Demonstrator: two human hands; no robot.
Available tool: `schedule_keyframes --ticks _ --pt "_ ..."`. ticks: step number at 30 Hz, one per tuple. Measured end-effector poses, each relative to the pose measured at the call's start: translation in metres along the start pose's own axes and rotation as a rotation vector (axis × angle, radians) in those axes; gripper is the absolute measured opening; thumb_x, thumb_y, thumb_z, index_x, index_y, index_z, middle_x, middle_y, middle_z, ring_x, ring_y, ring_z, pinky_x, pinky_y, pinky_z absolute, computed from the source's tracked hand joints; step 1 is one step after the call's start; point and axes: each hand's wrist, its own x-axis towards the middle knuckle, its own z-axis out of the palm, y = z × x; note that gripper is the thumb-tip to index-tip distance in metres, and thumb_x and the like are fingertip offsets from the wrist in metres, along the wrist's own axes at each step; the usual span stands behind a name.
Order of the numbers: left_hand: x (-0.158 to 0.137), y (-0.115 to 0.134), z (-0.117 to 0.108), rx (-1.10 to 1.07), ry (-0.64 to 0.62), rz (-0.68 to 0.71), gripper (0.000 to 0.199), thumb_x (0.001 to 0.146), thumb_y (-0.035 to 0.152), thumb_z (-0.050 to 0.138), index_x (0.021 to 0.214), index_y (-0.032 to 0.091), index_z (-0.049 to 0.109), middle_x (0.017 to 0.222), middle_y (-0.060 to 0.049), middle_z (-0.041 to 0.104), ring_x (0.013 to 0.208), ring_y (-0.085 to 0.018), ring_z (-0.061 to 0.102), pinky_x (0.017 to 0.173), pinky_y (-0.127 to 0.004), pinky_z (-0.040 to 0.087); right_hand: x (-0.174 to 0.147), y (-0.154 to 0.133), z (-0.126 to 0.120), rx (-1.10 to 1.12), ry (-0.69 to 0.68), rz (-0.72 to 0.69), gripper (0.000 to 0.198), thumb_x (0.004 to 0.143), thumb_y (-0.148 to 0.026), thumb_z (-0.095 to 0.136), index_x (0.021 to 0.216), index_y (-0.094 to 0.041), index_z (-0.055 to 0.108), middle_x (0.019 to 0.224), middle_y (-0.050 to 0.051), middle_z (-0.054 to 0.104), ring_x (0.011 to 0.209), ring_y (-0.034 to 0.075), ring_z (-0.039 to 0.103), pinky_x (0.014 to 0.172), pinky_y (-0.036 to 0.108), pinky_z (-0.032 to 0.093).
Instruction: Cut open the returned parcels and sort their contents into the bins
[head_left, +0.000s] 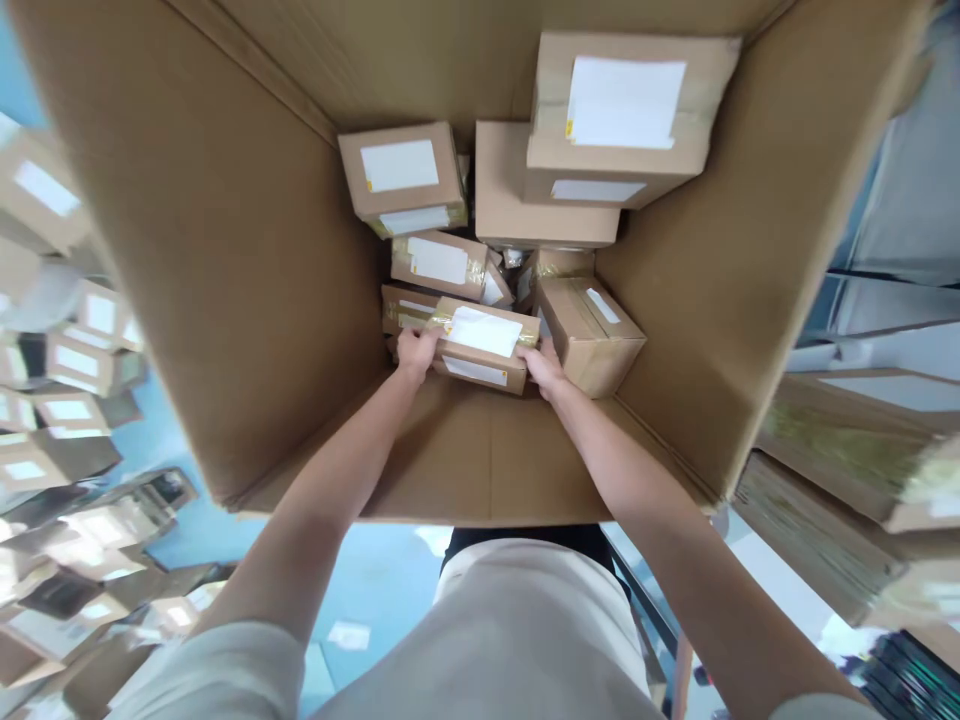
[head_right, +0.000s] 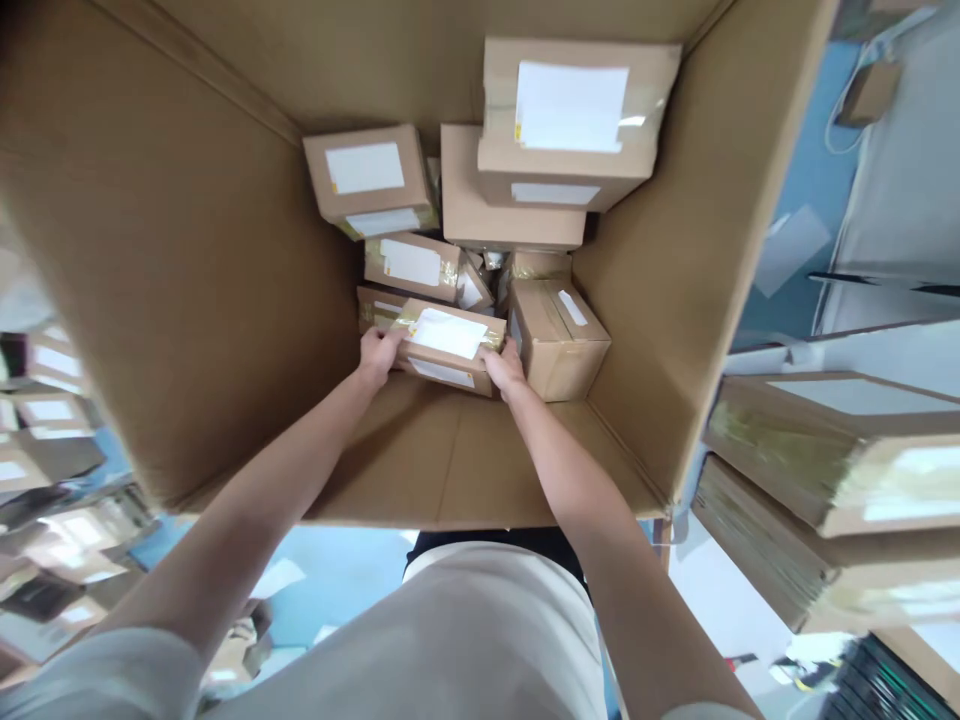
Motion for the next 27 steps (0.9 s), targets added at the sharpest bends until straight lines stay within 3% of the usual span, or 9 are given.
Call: schedule_keyframes --ticks 3,7,11,13,16,21,24,27 --pt "-0.055 0.031 -0.055 -0.204 0.004 0.184 0.045 0.067 0.047 0.068 0.097 0.014 0.063 0.090 -0.006 0.066 0.081 -0.017 0.061 0.074 -0.028 0.050 -0.047 -0.025 -0.014 0.107 -0.012 -0.181 0.074 0.072 -0.038 0.064 0.138 -0.023 0.035 0.128 0.008 0.060 0.114 0.022 0.057 0.098 0.041 0.047" --pt "-0.159 0.062 -0.113 -0.310 0.076 0.505 0.050 0.072 0.050 0.064 0.106 0.014 0.066 0.099 -0.008 0.068 0.089 -0.019 0.062 0.082 -0.032 0.049 -0.134 -0.056 -0.049 0.230 -0.074 -0.505 0.083 0.074 -0.044 0.066 0.145 -0.021 0.029 0.137 0.009 0.053 0.120 0.022 0.054 0.104 0.039 0.043" --pt "-0.280 0.083 -0.143 -0.337 0.310 0.857 0.036 0.072 0.047 0.066 0.098 0.021 0.071 0.084 -0.001 0.064 0.080 -0.017 0.060 0.079 -0.033 0.050 -0.247 -0.060 -0.118 0.186 0.028 -0.832 0.076 0.080 -0.050 0.062 0.146 -0.025 0.032 0.143 0.005 0.047 0.131 0.024 0.045 0.110 0.041 0.037" --pt "-0.341 0.091 -0.143 -0.386 0.318 1.064 0.032 0.074 0.048 0.064 0.094 0.025 0.071 0.077 0.001 0.060 0.075 -0.015 0.058 0.074 -0.032 0.052 -0.303 -0.047 -0.165 0.155 0.134 -0.988 0.071 0.083 -0.049 0.060 0.145 -0.027 0.034 0.147 0.002 0.043 0.136 0.023 0.039 0.114 0.040 0.031" --pt "-0.430 0.096 -0.119 -0.446 0.175 1.249 0.036 0.074 0.051 0.064 0.096 0.024 0.070 0.077 0.000 0.060 0.071 -0.015 0.058 0.069 -0.032 0.053 -0.377 -0.005 -0.245 0.151 0.295 -1.103 0.063 0.086 -0.049 0.056 0.143 -0.027 0.038 0.145 0.003 0.046 0.134 0.023 0.042 0.114 0.041 0.031" --pt "-0.552 0.081 -0.037 -0.324 -0.314 1.324 0.038 0.075 0.044 0.068 0.108 0.024 0.066 0.086 -0.003 0.063 0.077 -0.016 0.063 0.071 -0.031 0.056 -0.461 0.109 -0.363 0.149 0.563 -1.061 0.053 0.090 -0.051 0.049 0.136 -0.025 0.049 0.138 0.006 0.054 0.128 0.025 0.048 0.110 0.045 0.036" --pt "-0.599 0.072 0.019 -0.132 -0.518 1.362 0.040 0.077 0.041 0.066 0.113 0.023 0.065 0.088 -0.004 0.062 0.082 -0.016 0.062 0.077 -0.031 0.055 -0.486 0.189 -0.402 0.231 0.740 -0.976 0.049 0.090 -0.047 0.049 0.134 -0.023 0.052 0.135 0.008 0.056 0.125 0.025 0.051 0.109 0.046 0.037" --pt "-0.628 0.068 0.074 0.099 -0.667 1.369 0.037 0.083 0.039 0.059 0.115 0.020 0.064 0.091 -0.005 0.060 0.086 -0.017 0.060 0.078 -0.029 0.054 -0.489 0.262 -0.406 0.347 0.947 -0.817 0.050 0.089 -0.045 0.050 0.133 -0.021 0.052 0.133 0.010 0.057 0.122 0.024 0.053 0.107 0.044 0.038"
